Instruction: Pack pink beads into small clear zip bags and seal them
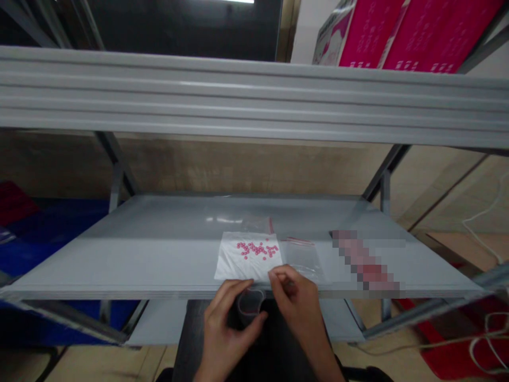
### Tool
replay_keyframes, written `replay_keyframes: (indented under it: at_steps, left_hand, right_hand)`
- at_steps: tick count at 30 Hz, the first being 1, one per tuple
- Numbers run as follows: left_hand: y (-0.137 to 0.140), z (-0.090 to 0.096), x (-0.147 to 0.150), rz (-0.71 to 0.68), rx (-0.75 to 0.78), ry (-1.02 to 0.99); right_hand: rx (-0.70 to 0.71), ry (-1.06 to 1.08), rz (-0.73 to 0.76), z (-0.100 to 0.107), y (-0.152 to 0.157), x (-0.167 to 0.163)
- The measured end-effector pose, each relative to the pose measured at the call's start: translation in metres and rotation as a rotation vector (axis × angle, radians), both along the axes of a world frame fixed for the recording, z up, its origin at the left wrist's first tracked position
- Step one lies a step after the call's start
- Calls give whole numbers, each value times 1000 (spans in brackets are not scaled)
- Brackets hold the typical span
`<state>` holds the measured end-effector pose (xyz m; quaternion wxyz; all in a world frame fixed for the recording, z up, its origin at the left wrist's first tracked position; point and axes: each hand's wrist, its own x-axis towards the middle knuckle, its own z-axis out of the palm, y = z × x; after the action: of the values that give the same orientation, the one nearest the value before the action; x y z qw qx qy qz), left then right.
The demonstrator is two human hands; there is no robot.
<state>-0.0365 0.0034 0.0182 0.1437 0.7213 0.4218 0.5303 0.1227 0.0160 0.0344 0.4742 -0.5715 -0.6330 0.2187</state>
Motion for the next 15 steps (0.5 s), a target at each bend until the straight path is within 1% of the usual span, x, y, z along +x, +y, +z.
replay_keyframes:
  at_steps: [2,4,7,9,11,12,13,15]
  left_hand:
    - [3,-12,5,106,38,-4]
    - [6,-23,9,199,89,-1]
    - [8,-34,12,311,159,24]
    - [7,-37,13,393,181,67]
    - [6,-38,12,466,182,103]
    - [6,-38,12,485,174,109]
    - [6,-39,11,491,162,107]
    - [7,-39,10,475,145,87]
  right_hand:
    - [138,-177,-113,-7,19,0]
    - [207,-353,-171,-14,34,-3]
    - [193,-566,-222,-17,45,-8]
    - [174,-638,-254,-17,46,-10]
    - [175,-624,-266,-14,45,-11]
    - [186,-578,-254,-12,43,-11]
    - [200,-504,-218,-9,40,-11]
    - [194,-304,-57,0,34,-11]
